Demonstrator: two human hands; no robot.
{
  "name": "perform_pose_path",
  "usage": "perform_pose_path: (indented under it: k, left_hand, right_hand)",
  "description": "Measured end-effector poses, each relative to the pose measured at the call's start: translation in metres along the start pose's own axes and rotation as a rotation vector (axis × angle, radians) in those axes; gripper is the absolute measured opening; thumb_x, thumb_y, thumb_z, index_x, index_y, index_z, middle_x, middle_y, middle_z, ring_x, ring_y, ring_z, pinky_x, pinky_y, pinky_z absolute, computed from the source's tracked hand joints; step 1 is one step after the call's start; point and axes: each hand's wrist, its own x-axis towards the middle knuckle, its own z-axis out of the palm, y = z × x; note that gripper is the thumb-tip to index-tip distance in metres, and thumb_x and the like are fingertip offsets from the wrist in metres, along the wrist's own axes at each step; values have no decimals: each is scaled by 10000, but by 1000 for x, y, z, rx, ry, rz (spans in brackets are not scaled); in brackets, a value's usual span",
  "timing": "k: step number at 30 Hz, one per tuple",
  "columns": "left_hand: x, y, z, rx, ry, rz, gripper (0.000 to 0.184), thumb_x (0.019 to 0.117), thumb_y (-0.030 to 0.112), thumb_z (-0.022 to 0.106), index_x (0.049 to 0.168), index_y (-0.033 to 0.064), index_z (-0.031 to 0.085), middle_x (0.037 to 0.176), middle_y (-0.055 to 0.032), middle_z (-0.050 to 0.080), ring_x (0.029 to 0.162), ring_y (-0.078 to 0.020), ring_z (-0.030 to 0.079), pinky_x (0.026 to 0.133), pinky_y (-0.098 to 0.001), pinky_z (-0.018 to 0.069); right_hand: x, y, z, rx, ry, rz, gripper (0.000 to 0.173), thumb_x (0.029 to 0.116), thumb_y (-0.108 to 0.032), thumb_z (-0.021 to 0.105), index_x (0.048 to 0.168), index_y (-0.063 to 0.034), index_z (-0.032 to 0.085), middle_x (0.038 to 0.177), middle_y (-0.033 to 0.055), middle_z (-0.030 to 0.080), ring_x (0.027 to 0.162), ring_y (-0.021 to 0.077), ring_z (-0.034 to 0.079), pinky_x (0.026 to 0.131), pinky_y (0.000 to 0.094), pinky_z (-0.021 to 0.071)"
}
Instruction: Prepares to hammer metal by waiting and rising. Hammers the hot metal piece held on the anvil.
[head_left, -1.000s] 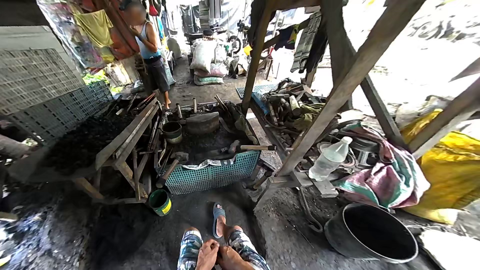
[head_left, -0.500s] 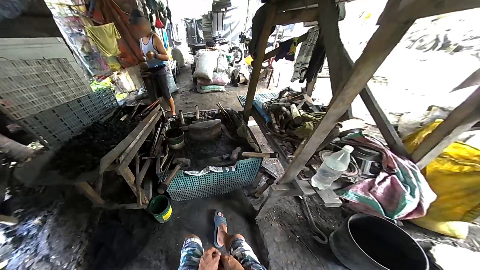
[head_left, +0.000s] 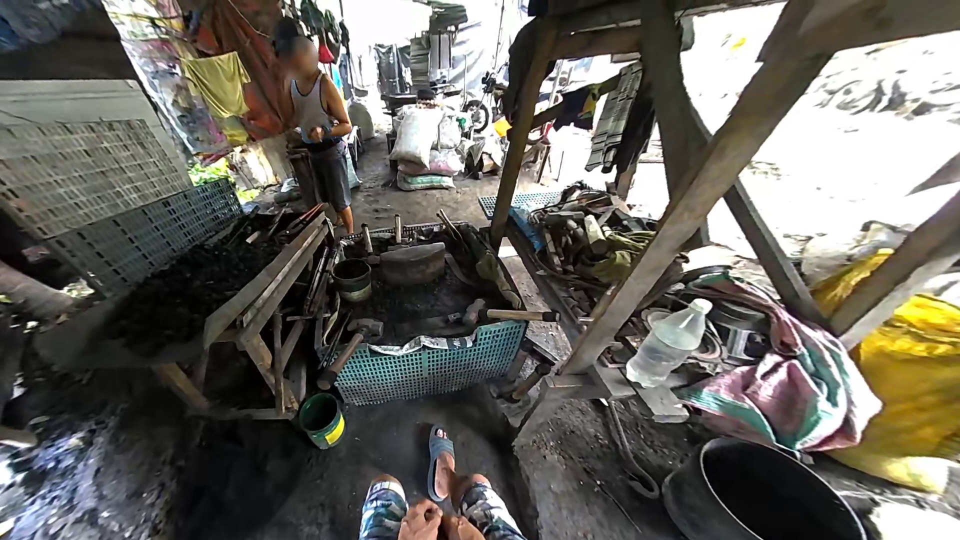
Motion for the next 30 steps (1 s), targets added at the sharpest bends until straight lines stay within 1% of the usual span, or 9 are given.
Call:
perform_pose_path:
  k: [6, 11, 15, 18, 20, 23, 25, 28, 30]
  left_hand:
    - [0, 0, 1, 21, -9, -3, 344, 1033, 361, 548, 1190, 119, 734, 1205, -107, 723, 1199, -242, 654, 1079, -492, 488]
    - [1, -4, 1, -80, 31, 40, 336, 1005, 394, 590, 1173, 142, 737, 1142, -71, 738, 1125, -197, 679, 1038, -474, 520]
    - [-6, -3, -1, -299, 67, 74, 290, 991, 306, 639, 1187, 111, 725, 1119, -71, 740, 1086, -176, 689, 1011, -434, 542]
    - [-6, -1, -2, -390, 85, 110, 276, 985, 264, 649, 1193, 97, 719, 1134, -69, 737, 1098, -173, 682, 1020, -427, 538]
    - [-8, 2, -2, -358, 78, 122, 295, 988, 271, 648, 1220, 101, 713, 1165, -67, 732, 1123, -171, 677, 1041, -426, 531]
    - [-6, 2, -1, -250, 69, 56, 306, 989, 318, 648, 1210, 121, 723, 1196, -70, 723, 1162, -184, 662, 1064, -444, 513]
    - [-2, 0, 0, -156, 63, 8, 310, 993, 358, 627, 1177, 133, 737, 1191, -79, 721, 1167, -205, 657, 1062, -470, 505]
    - [-3, 1, 2, -62, 30, -6, 323, 1011, 375, 592, 1182, 140, 733, 1192, -85, 720, 1175, -212, 657, 1065, -471, 504]
    - [-3, 1, 1, -46, 16, -10, 322, 1015, 362, 586, 1188, 133, 732, 1197, -95, 718, 1177, -223, 657, 1063, -481, 501]
  right_hand:
    - [1, 4, 3, 35, 8, -14, 514, 961, -563, 578, 1190, -127, 725, 1161, 154, 745, 1128, 356, 700, 972, 660, 522]
    - [5, 7, 7, 95, 89, -25, 499, 933, -575, 611, 1144, -142, 741, 1088, 129, 765, 1055, 327, 729, 934, 642, 551]
    - [1, 6, 3, 183, 106, -71, 456, 990, -532, 547, 1228, -181, 714, 1103, 89, 769, 1053, 272, 736, 957, 601, 562]
    - [11, 13, 8, 226, 108, -85, 452, 994, -547, 540, 1207, -193, 723, 1090, 72, 770, 1040, 248, 736, 958, 589, 564]
    - [10, 15, 8, 234, 85, -84, 457, 969, -546, 581, 1175, -167, 730, 1066, 84, 769, 1020, 261, 735, 948, 592, 564]
    - [10, 14, 8, 210, 89, -84, 441, 952, -531, 605, 1123, -147, 738, 1039, 93, 767, 1005, 271, 735, 932, 596, 562]
    - [13, 16, 10, 181, 88, -88, 460, 956, -540, 607, 1169, -152, 730, 1081, 98, 765, 1041, 274, 731, 956, 599, 557]
    - [9, 14, 10, 109, 51, -54, 515, 951, -567, 604, 1207, -134, 713, 1133, 131, 753, 1092, 310, 716, 974, 621, 538]
    - [7, 10, 7, 76, 36, -38, 514, 947, -572, 604, 1183, -130, 721, 1126, 140, 753, 1091, 326, 714, 965, 630, 539]
